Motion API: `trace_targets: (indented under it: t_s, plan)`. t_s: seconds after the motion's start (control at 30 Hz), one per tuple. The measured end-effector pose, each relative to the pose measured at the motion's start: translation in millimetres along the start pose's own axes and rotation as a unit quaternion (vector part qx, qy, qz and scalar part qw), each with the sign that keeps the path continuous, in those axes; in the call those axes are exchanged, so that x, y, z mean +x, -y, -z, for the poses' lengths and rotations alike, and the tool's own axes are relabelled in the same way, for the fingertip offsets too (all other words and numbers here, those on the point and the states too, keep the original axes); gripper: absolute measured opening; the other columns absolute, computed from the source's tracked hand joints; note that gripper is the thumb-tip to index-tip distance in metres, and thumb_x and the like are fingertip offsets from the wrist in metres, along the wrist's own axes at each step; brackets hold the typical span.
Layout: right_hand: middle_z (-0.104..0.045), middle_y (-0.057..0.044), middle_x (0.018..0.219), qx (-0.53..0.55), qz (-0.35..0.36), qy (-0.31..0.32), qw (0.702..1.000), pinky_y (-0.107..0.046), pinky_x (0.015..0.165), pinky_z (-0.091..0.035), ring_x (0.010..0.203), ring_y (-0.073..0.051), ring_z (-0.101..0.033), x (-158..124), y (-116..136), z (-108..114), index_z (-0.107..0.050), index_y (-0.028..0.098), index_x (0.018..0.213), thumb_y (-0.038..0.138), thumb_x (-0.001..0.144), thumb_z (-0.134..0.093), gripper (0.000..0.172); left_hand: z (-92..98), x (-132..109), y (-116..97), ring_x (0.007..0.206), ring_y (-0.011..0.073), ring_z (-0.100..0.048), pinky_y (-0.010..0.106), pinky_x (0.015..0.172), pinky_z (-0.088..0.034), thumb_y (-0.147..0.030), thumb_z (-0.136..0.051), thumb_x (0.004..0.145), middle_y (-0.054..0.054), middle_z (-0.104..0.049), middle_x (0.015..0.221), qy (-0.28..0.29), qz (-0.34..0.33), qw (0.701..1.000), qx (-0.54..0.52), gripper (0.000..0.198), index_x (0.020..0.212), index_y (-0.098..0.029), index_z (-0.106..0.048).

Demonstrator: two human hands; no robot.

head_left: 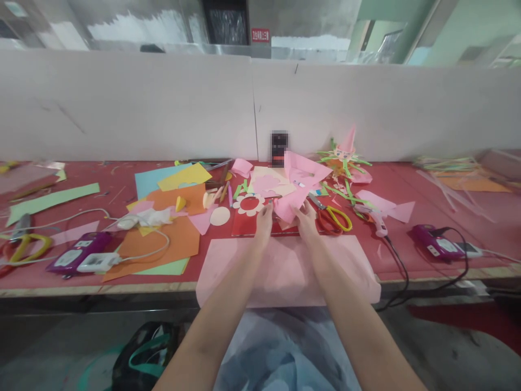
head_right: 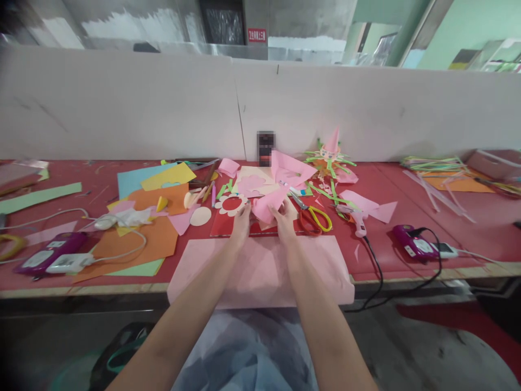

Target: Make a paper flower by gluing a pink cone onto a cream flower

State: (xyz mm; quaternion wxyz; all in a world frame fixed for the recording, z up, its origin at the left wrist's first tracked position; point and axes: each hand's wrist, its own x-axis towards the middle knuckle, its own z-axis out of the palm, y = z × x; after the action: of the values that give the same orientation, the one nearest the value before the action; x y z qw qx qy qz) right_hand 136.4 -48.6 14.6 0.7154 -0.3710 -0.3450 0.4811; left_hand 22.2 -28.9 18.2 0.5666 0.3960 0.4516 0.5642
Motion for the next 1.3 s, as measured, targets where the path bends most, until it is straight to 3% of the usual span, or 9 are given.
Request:
trace_targets:
  t_s: [0.07,0.2,0.43,0.67,0.83,1.3]
  plan:
    - [-0.061,-0.003,0.109,0.011,0.014,-0.023,1.0,-0.035,0.087,-0.048,0.099,-0.018,-0.058,1.8,-2.9,2.1,-0.055,0.024,0.101,0.032,0.065,-0.069,0.04,-1.5,-2.5,-2.3,0.054,0.0123,-0.054,0.024,0.053,-0.043,-0.05,-0.059,0.069,0.001,-0.057,0.061,0.016,0.008,1.0,-0.002,0.034,0.069,-0.016,-0.057]
    - [-0.061,-0.002,0.111,0.013,0.03,-0.027,0.999,-0.034,0.088,-0.048,0.101,-0.017,-0.058,3.2,-6.2,4.4,-0.054,0.025,0.102,0.031,0.066,-0.068,0.04,-3.3,-8.4,-9.3,0.05,0.0118,-0.055,0.022,0.05,-0.043,-0.041,-0.065,0.066,-0.001,-0.054,0.051,0.048,-0.019,0.997,0.056,0.029,0.057,-0.016,-0.053]
    - [-0.061,-0.002,0.11,0.005,0.035,-0.001,0.999,-0.035,0.092,-0.045,0.107,-0.017,-0.055,2.8,-7.4,3.4,-0.052,0.024,0.103,0.029,0.064,-0.069,0.042,-4.4,-12.4,-13.9,0.049,0.0098,-0.054,0.021,0.05,-0.04,-0.032,-0.062,0.07,-0.003,-0.053,0.052,0.012,-0.071,0.99,0.119,0.024,0.055,-0.018,-0.048]
    - [-0.062,-0.002,0.11,0.008,0.038,-0.011,0.999,-0.036,0.09,-0.046,0.104,-0.017,-0.057,2.4,-6.5,3.2,-0.052,0.025,0.106,0.028,0.065,-0.069,0.044,-7.5,-10.5,-11.9,0.048,0.0088,-0.054,0.02,0.045,-0.041,-0.035,-0.065,0.067,-0.004,-0.052,0.061,0.019,-0.085,0.993,0.075,0.024,0.067,-0.017,-0.049]
    - [-0.063,-0.003,0.109,0.038,0.02,-0.02,0.999,-0.033,0.082,-0.051,0.099,-0.018,-0.059,2.2,-3.8,4.0,-0.055,0.024,0.102,0.029,0.065,-0.069,0.041,-6.3,-8.2,-8.1,0.05,0.0099,-0.057,0.02,0.044,-0.041,-0.045,-0.052,0.077,-0.002,-0.054,0.058,0.049,-0.056,0.997,0.0,0.028,0.071,-0.017,-0.051]
    - [-0.06,-0.004,0.115,0.022,0.011,0.001,1.0,-0.035,0.08,-0.052,0.099,-0.02,-0.059,1.4,-4.6,6.1,-0.052,0.024,0.111,0.031,0.068,-0.067,0.046,-1.3,-4.1,-6.2,0.055,0.0079,-0.055,0.018,0.048,-0.041,-0.036,-0.066,0.066,-0.003,-0.053,0.061,0.069,-0.002,0.995,-0.073,0.024,0.074,-0.017,-0.055]
